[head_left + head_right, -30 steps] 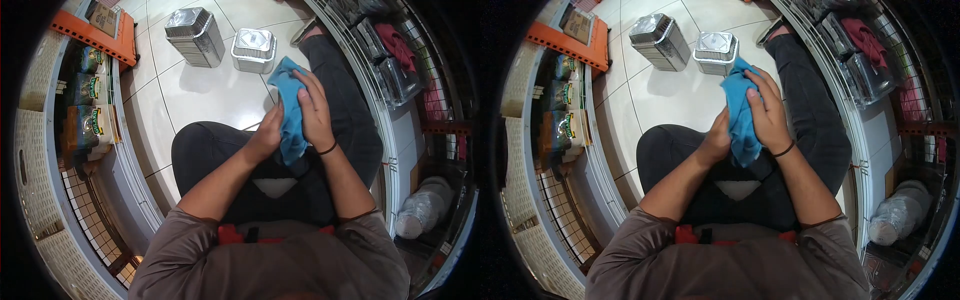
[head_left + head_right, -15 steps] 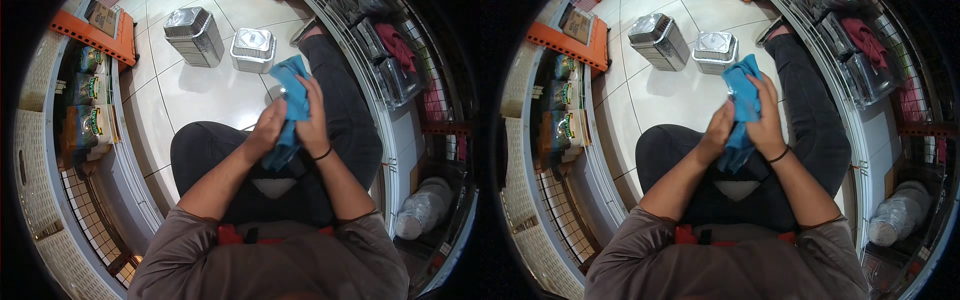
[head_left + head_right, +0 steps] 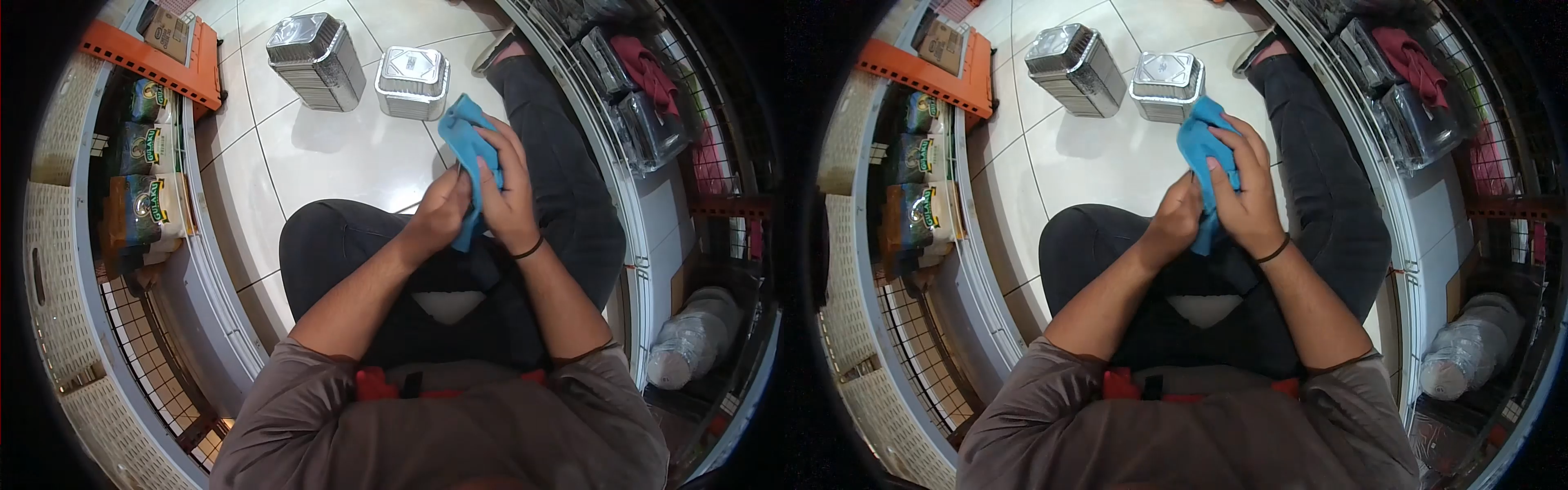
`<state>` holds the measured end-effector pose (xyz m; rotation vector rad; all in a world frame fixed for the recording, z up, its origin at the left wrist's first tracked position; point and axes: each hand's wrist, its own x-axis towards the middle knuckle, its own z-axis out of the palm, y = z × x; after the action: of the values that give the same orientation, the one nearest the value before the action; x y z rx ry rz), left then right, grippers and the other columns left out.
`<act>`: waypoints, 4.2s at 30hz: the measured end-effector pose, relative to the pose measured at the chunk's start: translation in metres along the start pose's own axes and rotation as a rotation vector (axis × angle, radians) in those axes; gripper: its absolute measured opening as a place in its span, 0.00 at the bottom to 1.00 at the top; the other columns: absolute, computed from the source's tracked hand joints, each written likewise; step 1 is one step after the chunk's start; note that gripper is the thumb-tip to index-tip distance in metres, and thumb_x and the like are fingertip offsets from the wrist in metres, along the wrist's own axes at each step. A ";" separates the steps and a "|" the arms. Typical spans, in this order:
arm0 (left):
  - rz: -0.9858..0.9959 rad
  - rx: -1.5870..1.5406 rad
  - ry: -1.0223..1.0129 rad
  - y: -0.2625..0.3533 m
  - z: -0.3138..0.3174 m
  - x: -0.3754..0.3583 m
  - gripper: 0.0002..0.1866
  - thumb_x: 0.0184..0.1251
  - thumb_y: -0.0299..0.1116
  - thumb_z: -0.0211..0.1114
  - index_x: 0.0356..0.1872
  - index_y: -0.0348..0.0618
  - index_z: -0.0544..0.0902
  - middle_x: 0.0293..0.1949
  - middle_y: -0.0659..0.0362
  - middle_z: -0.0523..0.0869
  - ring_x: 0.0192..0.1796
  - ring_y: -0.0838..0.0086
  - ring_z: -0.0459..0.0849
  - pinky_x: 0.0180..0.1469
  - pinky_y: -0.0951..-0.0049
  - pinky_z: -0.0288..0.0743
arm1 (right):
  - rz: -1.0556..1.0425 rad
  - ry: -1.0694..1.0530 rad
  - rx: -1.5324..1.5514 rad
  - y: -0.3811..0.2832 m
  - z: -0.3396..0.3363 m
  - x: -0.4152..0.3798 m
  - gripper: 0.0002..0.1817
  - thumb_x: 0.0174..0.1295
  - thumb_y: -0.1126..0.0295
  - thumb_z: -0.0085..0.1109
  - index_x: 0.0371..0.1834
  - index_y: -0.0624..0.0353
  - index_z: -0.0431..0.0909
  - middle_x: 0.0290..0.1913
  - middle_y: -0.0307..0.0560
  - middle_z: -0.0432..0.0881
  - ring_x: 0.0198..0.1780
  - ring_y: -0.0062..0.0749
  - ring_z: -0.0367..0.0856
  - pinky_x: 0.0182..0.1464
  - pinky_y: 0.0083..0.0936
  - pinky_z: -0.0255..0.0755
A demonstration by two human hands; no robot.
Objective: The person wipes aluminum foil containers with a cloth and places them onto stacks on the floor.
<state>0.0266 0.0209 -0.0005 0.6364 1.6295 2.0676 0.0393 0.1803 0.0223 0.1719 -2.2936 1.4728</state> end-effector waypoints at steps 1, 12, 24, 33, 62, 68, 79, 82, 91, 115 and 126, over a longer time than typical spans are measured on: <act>-0.009 0.022 -0.014 0.001 0.000 0.000 0.16 0.94 0.41 0.48 0.54 0.40 0.79 0.39 0.62 0.78 0.37 0.78 0.72 0.45 0.72 0.71 | -0.034 -0.017 -0.012 -0.001 0.000 0.001 0.20 0.82 0.63 0.54 0.70 0.62 0.79 0.78 0.57 0.71 0.78 0.52 0.70 0.81 0.42 0.61; 0.062 0.009 0.040 0.002 0.003 0.001 0.15 0.92 0.39 0.51 0.56 0.37 0.80 0.40 0.59 0.83 0.38 0.78 0.76 0.46 0.74 0.73 | -0.073 -0.005 -0.051 -0.005 0.001 0.000 0.19 0.84 0.63 0.53 0.70 0.60 0.80 0.79 0.57 0.70 0.78 0.52 0.70 0.82 0.42 0.59; 0.073 -0.021 0.053 0.008 0.000 0.000 0.15 0.90 0.37 0.53 0.59 0.35 0.81 0.42 0.58 0.85 0.40 0.77 0.79 0.47 0.74 0.74 | 0.011 0.026 0.016 -0.004 0.004 -0.001 0.21 0.83 0.61 0.53 0.72 0.60 0.78 0.79 0.58 0.68 0.78 0.53 0.69 0.81 0.44 0.60; 0.080 0.002 0.012 0.004 -0.001 0.001 0.16 0.91 0.37 0.52 0.60 0.37 0.81 0.44 0.59 0.86 0.41 0.78 0.79 0.48 0.76 0.74 | -0.044 0.028 -0.042 -0.008 0.007 -0.003 0.22 0.84 0.62 0.52 0.73 0.61 0.77 0.79 0.60 0.68 0.77 0.55 0.69 0.80 0.45 0.61; 0.060 -0.090 0.075 0.010 -0.009 0.007 0.14 0.92 0.39 0.51 0.48 0.39 0.79 0.39 0.59 0.82 0.38 0.76 0.75 0.44 0.72 0.71 | 0.016 0.030 -0.077 -0.012 0.018 -0.009 0.25 0.83 0.62 0.49 0.78 0.62 0.71 0.82 0.63 0.63 0.80 0.60 0.65 0.83 0.48 0.57; 0.101 0.030 -0.008 -0.006 -0.007 0.002 0.14 0.91 0.37 0.51 0.49 0.39 0.79 0.40 0.59 0.83 0.38 0.76 0.76 0.44 0.72 0.72 | 0.042 -0.008 0.075 0.000 0.007 -0.005 0.26 0.83 0.62 0.49 0.79 0.62 0.70 0.81 0.62 0.64 0.80 0.60 0.66 0.82 0.49 0.57; 0.010 -0.092 0.001 0.007 -0.019 -0.002 0.18 0.93 0.44 0.53 0.56 0.39 0.82 0.46 0.57 0.88 0.44 0.76 0.83 0.49 0.72 0.78 | 0.129 0.043 0.234 0.005 0.008 -0.003 0.28 0.83 0.62 0.52 0.80 0.63 0.68 0.75 0.56 0.73 0.72 0.44 0.74 0.76 0.38 0.66; -0.086 -0.493 0.165 0.007 -0.022 0.002 0.22 0.92 0.48 0.54 0.65 0.39 0.81 0.52 0.54 0.90 0.51 0.74 0.89 0.55 0.69 0.84 | 0.334 0.067 0.411 0.013 0.014 -0.008 0.27 0.83 0.62 0.54 0.79 0.64 0.68 0.71 0.53 0.76 0.68 0.38 0.77 0.72 0.34 0.69; -0.061 -0.955 0.269 0.004 -0.063 0.025 0.28 0.92 0.50 0.52 0.77 0.38 0.73 0.68 0.49 0.85 0.65 0.66 0.88 0.67 0.64 0.82 | 0.602 -0.048 0.868 -0.002 0.007 -0.008 0.27 0.77 0.75 0.61 0.77 0.63 0.70 0.61 0.49 0.83 0.48 0.21 0.83 0.52 0.15 0.79; 0.272 0.508 0.834 0.084 -0.195 0.088 0.51 0.51 0.57 0.88 0.70 0.32 0.79 0.60 0.44 0.78 0.57 0.57 0.83 0.59 0.56 0.82 | 0.382 -0.033 0.518 -0.010 -0.012 -0.010 0.28 0.66 0.79 0.67 0.71 0.67 0.76 0.46 0.47 0.88 0.40 0.26 0.87 0.46 0.20 0.81; 0.192 1.182 1.012 0.136 -0.290 0.164 0.52 0.47 0.72 0.84 0.68 0.44 0.85 0.66 0.43 0.75 0.69 0.48 0.72 0.75 0.43 0.61 | 0.400 -0.144 0.429 -0.020 -0.017 -0.016 0.32 0.58 0.80 0.64 0.70 0.67 0.77 0.54 0.48 0.87 0.46 0.26 0.84 0.53 0.21 0.79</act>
<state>-0.2843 -0.1378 0.0872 -0.0477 3.5110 1.3325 0.0652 0.1848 0.0392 -0.0703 -2.1724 2.2147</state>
